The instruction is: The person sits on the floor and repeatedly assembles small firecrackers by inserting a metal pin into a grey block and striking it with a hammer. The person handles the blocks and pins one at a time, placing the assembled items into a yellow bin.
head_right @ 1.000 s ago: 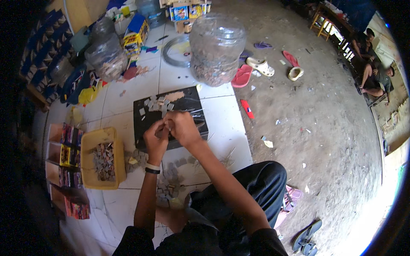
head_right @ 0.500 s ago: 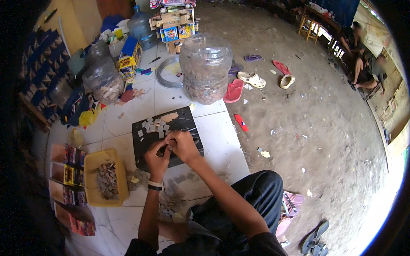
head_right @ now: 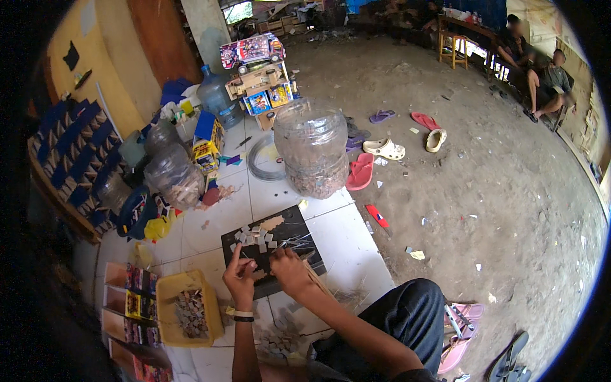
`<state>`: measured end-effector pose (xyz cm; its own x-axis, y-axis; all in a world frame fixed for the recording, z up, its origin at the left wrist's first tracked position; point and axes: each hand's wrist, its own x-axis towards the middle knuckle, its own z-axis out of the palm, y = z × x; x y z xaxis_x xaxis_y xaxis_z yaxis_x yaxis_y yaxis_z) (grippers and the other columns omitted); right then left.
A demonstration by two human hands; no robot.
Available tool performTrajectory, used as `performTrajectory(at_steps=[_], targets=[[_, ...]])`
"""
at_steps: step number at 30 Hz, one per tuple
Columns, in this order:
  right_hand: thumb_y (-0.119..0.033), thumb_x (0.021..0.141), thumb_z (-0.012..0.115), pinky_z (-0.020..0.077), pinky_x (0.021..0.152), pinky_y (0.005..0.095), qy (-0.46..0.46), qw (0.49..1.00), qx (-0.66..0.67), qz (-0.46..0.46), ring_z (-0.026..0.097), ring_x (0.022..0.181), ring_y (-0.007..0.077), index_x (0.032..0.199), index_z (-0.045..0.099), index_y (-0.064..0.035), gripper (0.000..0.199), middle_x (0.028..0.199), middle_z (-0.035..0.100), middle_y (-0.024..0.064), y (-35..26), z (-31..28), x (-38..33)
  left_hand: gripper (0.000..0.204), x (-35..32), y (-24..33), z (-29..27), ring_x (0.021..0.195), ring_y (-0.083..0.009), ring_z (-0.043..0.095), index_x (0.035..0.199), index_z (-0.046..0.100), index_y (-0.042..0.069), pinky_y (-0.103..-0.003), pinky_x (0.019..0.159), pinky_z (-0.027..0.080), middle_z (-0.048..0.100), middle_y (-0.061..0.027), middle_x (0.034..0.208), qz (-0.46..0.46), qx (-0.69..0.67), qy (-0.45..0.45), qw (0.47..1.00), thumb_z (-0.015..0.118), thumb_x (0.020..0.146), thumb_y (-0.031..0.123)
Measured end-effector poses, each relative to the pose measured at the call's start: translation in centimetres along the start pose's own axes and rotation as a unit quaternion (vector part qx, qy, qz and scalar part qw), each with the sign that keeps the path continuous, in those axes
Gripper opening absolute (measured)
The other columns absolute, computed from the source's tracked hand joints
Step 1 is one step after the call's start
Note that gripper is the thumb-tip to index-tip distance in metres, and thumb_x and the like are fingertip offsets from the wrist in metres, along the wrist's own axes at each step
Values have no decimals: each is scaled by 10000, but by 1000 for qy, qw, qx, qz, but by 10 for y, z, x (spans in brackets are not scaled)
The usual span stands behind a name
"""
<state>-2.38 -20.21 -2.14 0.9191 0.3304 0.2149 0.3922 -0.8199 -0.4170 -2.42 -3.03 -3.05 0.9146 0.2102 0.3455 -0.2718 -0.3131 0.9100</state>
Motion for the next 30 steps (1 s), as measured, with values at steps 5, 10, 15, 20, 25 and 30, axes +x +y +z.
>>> performTrajectory(at_steps=[5,10,15,20,25,30], targets=[[-43,867,766,582,936,477,49,994,90,33,689,1097,415,1091,700,-23,234,1138,682,218,-4,11,4,314,2,-11,-4,846,-154,755,1291,746,-21,-294,789,603,770,-89,957,-24,-15,10,1000,716,979,-8],[10,859,740,601,822,488,72,977,190,68,740,931,408,1042,730,-45,191,957,752,181,1,11,13,262,7,-18,6,856,-160,764,1240,754,-44,-297,814,617,770,-96,971,-59,-103,31,992,726,985,5],[2,872,744,599,797,479,128,953,275,21,746,899,404,1008,753,-57,149,953,763,180,9,14,7,276,9,-22,15,893,-168,762,1227,746,-75,-304,833,621,755,-91,984,-95,-153,9,984,744,954,-32],[-83,813,858,593,740,480,144,962,231,17,750,863,397,1060,681,-72,303,915,759,175,18,16,8,284,4,-19,16,939,-213,761,1196,750,-83,-346,862,658,761,-134,1056,-152,-231,20,961,812,930,-4],[-63,858,822,578,754,526,124,956,264,2,731,886,442,1062,621,-70,286,922,747,193,22,13,11,245,5,-13,21,978,-239,752,1167,739,-99,-400,934,670,747,-176,1133,-162,-264,6,951,799,940,-29],[-6,767,878,598,724,424,140,958,248,16,768,825,350,988,655,-36,315,883,769,129,20,13,12,266,5,-9,27,919,-213,769,1173,757,-96,-357,894,668,770,-142,1046,-169,-235,13,957,820,937,9]])
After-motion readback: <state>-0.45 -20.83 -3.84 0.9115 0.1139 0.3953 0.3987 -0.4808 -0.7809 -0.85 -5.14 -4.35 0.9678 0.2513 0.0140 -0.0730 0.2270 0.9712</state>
